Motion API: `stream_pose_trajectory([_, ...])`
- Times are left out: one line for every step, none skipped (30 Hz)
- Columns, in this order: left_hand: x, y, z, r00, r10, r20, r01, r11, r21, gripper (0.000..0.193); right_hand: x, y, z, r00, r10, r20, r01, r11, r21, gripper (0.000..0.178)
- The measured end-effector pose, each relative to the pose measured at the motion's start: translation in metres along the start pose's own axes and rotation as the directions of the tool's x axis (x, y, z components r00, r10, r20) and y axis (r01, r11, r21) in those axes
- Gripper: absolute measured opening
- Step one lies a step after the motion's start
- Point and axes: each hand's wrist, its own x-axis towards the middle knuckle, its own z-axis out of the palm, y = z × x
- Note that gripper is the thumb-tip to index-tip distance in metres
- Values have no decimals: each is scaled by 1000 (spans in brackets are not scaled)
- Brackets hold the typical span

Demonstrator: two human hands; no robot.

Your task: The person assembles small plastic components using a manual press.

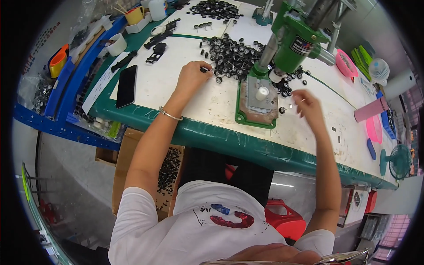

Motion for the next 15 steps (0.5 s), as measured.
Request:
stream_pose_trajectory([4,1,0,998,-38,40,39,999,-7,22,-10,9,13,998,-57,30,60,993,-100,21])
stream_pose_trajectory([7,-2,1,999,-38,37,37,999,22,21,-17,4,26,948,-314,41,316,925,-212,22])
stream_pose_trajectory([9,-5,1,999,-42,32,41,999,29,21,-26,-4,32,980,-185,68,197,889,-413,21])
stream_pose_trajectory([9,-1,2,999,18,28,-22,990,136,21,-29,-4,34,976,-214,47,212,870,-444,19])
stream_pose_trajectory([8,2,2,997,77,29,-81,966,244,21,-30,-5,36,969,-244,29,228,850,-474,17])
stream_pose_trajectory([5,5,2,997,72,20,-74,965,253,21,-30,-3,36,967,-253,35,240,851,-466,17])
stream_pose_trajectory([1,9,2,998,63,30,-69,960,271,21,-28,3,32,961,-276,23,257,860,-441,16])
stream_pose_trajectory([-1,12,1,998,54,40,-63,956,288,21,-25,7,30,955,-297,10,274,867,-416,16])
stream_pose_trajectory([-2,11,-2,998,50,28,-56,953,297,21,-20,10,30,951,-309,16,288,866,-409,16])
stream_pose_trajectory([-4,10,-3,997,54,49,-65,960,271,20,-18,6,30,954,-298,-41,275,920,-279,17])
stream_pose_trajectory([-6,8,-4,996,60,71,-76,967,244,20,-16,1,31,956,-276,-97,261,955,-144,18])
stream_pose_trajectory([-6,6,-6,995,48,90,-69,967,245,19,-16,-5,30,993,-97,-69,98,995,19,22])
stream_pose_trajectory([-6,1,-7,995,46,89,-67,967,247,19,-14,-16,31,993,-97,-67,98,995,21,22])
stream_pose_trajectory([-3,-3,-8,988,109,106,-131,964,232,19,-10,-26,32,995,-96,-19,98,983,158,22])
stream_pose_trajectory([-2,-7,-8,977,172,123,-195,957,215,19,-5,-34,36,994,-102,28,90,953,291,22])
